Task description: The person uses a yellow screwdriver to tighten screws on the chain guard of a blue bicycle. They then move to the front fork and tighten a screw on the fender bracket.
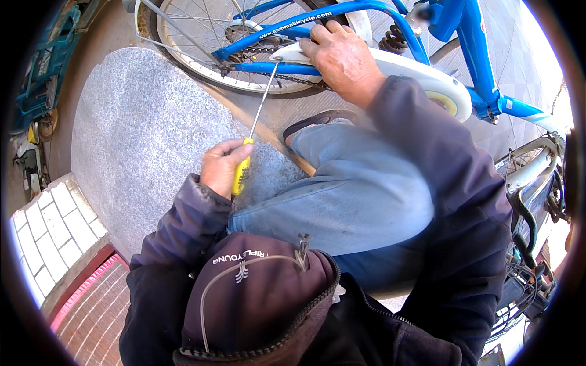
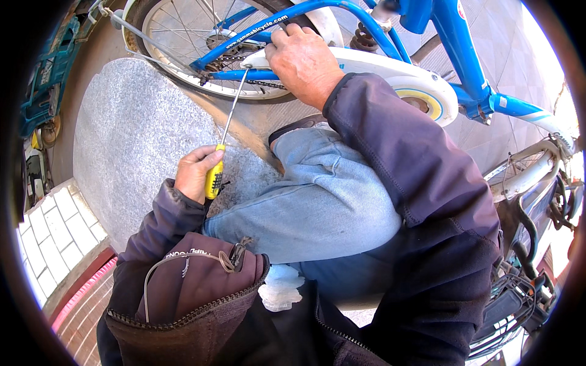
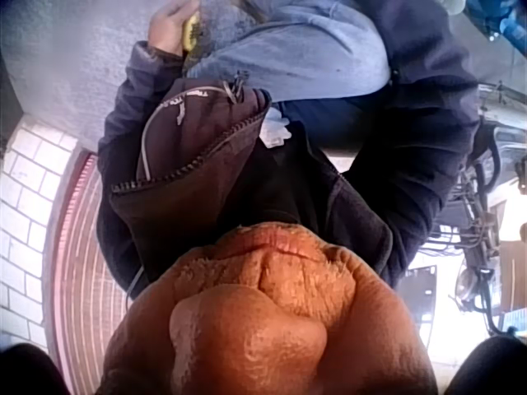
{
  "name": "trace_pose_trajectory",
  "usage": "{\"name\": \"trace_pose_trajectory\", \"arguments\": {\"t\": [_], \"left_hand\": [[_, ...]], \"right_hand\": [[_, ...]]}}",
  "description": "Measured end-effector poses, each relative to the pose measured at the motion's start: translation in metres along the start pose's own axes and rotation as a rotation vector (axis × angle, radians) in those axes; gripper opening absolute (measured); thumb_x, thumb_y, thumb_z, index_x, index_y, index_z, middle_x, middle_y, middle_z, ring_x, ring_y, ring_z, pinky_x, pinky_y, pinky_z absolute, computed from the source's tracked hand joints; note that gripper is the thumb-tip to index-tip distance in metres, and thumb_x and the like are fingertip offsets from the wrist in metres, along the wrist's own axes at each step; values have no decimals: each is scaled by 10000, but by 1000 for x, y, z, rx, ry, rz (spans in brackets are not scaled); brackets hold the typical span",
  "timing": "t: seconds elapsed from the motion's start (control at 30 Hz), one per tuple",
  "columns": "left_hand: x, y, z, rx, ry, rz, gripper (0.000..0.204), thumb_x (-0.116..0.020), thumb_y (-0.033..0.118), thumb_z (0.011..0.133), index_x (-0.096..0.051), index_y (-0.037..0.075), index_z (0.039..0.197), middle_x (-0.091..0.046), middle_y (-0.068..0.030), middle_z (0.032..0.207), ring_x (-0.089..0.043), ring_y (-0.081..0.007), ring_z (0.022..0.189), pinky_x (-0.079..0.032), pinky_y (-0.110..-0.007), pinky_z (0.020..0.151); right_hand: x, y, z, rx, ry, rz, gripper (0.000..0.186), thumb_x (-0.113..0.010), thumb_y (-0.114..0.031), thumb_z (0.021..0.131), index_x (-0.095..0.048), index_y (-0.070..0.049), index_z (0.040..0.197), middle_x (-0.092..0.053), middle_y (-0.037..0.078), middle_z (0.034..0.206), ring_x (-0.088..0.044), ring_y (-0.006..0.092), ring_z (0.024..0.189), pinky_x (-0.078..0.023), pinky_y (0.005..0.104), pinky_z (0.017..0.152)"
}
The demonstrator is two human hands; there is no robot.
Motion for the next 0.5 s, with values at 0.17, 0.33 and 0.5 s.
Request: {"name": "trace_pose_trajectory", "arguments": {"t": [0.17, 0.33, 0.5], "left_hand": [[4, 1, 1, -34, 15, 3, 239, -707, 110, 828, -654, -30, 1014, -649, -60, 832, -577, -98, 707, -464, -232, 630], [1, 1, 4, -71, -17, -20, 256, -698, 97, 835, -609, -34, 1036, -648, -77, 838, -607, -126, 712, -495, -250, 613], [-5, -7, 3, 26, -96, -169, 266, -681, 103, 850, -581, -22, 1062, -640, -99, 849, -641, -178, 712, -548, -302, 588]], "right_hand": [[1, 0, 1, -2, -15, 11, 235, -682, -98, 777, -696, -46, 1006, -627, 126, 958, -572, 240, 904, -482, 341, 837], [0, 0, 0, -2, -1, 0, 243, -685, -103, 779, -700, -52, 1016, -627, 124, 962, -571, 242, 909, -481, 341, 842], [1, 0, 0, 5, -2, 11, 251, -690, -111, 784, -698, -54, 1028, -628, 126, 967, -571, 239, 910, -485, 344, 839]]}}
Point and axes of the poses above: each hand's wrist, its own z-axis towards the middle knuckle, its own x-axis out of the back of the hand, y = z × x, the point moved 10 cm from there along z, towards the middle knuckle
